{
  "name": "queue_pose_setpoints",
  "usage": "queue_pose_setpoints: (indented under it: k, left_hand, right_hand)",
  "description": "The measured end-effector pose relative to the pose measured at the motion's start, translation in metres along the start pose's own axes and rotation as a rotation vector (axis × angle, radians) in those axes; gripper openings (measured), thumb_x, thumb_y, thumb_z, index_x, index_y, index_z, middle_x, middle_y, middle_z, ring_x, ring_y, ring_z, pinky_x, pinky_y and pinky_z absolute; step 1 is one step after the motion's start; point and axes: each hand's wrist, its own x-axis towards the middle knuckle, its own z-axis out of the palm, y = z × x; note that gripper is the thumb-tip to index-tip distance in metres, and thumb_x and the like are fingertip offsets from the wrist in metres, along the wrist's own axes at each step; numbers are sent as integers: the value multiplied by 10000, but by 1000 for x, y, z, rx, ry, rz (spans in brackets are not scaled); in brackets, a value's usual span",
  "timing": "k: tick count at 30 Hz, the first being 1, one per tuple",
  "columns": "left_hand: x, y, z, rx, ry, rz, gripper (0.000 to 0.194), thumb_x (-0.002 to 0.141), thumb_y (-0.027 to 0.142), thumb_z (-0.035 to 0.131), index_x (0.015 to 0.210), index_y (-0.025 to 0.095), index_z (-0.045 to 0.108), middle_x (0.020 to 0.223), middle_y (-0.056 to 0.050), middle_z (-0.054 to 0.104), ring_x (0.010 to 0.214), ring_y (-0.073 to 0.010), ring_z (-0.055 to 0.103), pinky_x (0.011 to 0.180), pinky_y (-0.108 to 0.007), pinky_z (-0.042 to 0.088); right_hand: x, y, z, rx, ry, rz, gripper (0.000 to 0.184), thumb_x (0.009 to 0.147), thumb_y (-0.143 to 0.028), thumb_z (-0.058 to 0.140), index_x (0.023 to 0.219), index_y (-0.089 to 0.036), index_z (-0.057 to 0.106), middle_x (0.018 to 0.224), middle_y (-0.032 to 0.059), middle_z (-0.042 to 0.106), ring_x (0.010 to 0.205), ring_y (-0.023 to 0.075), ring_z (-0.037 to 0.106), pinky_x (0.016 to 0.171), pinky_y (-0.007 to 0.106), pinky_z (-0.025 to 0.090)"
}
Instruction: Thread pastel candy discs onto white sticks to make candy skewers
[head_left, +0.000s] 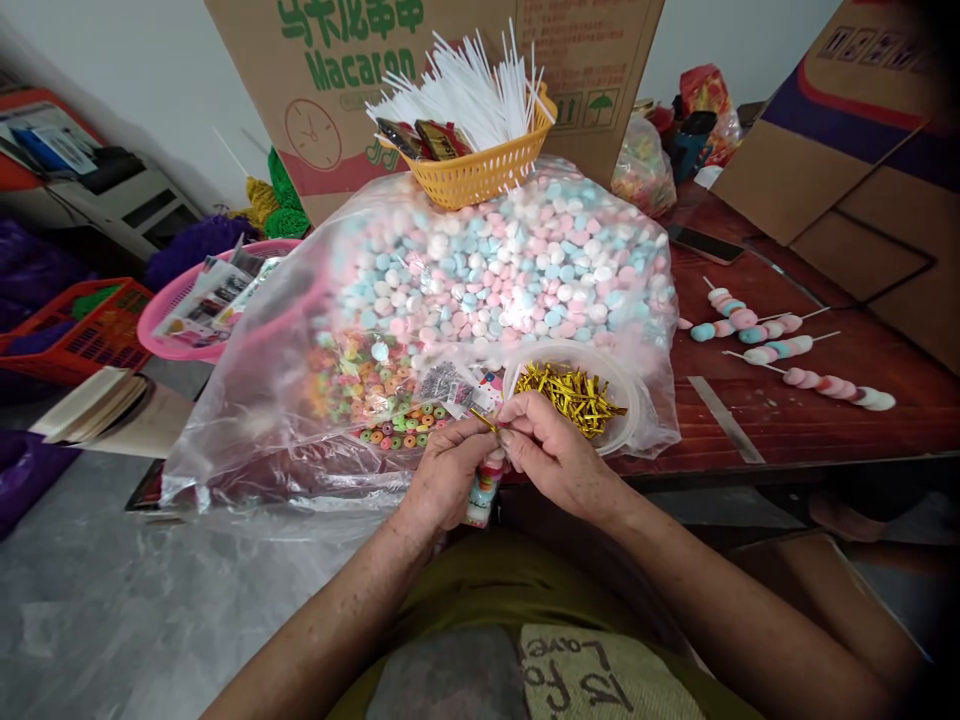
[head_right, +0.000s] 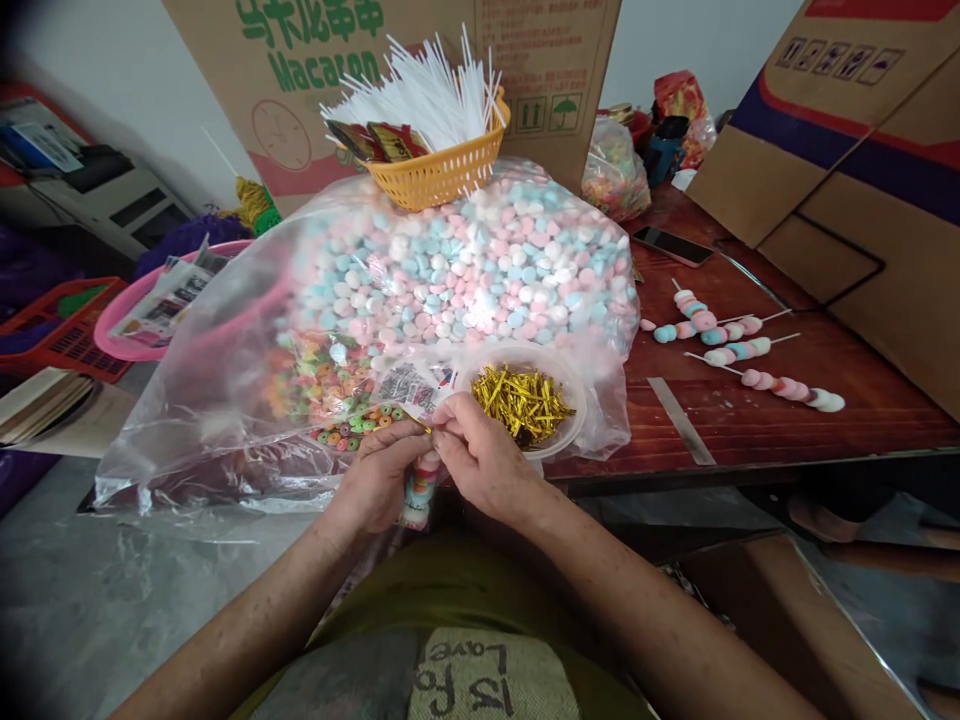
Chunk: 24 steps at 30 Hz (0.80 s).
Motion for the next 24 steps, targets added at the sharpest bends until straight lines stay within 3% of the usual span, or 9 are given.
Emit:
queue_pose_setpoints:
  k: [3,6,10,13,15,18,21,24]
  left_hand:
    - [-4,-3,-6,-43,-75,-5,138,651,189,621,534,127,584,486,18,517,468,-68,441,481,-200,344]
    - [-5,-3,-8,-88,-41,40,133,668,252,679,627,127,656,507,21,531,482,-60,445,501,-193,359]
    - [-6,6,-10,-140,10,141,190,603,262,762,738,141,707,530,19,575,512,-65,483,529,-192,387]
    - [-8,14,-17,-199,-101,-5,215,541,233,804,695,127,698,565,3,614,547,-84,539,578,-210,427]
    - [-9,18,-22,-250,-203,-182,222,510,218,817,643,113,674,573,-12,631,557,-104,570,606,-234,452]
    - [-11,20,-25,-272,-366,-303,291,497,240,824,686,99,653,576,-34,639,546,-135,592,577,-252,460]
    - [-13,22,-22,-312,-442,-272,377,505,253,822,799,112,631,584,-15,623,527,-124,576,566,-249,461]
    - [-15,24,-21,-356,-408,-208,326,546,264,803,757,117,603,558,11,584,511,-92,545,571,-224,454]
  right_hand:
    - [2,-3,-3,-150,-27,6,88,824,-148,413,862,-215,371,626,-50,516,568,103,484,566,221,389]
    - [2,-7,3,-323,52,-6,86,806,-162,436,866,-211,397,643,-30,544,586,123,508,584,243,389]
    - [0,-12,14,-150,230,74,312,836,-251,473,1130,-168,414,631,-32,565,553,114,529,563,229,423]
    - [-2,-20,9,-115,83,18,233,859,-264,464,1037,-146,556,587,-26,552,525,95,511,520,201,416]
    - [0,-27,-2,-236,-5,-176,179,855,-229,475,887,-142,628,649,13,600,589,100,541,559,202,422]
    - [7,-37,-18,-272,-154,-419,173,858,-198,490,916,-149,645,728,29,639,650,97,574,621,200,436]
    - [15,-40,-23,-119,-375,-327,179,868,-255,505,803,-151,635,653,-8,611,585,72,562,574,171,434]
    - [19,-40,-13,47,-322,-150,193,840,-288,554,707,-149,576,624,-29,594,564,66,562,531,156,435]
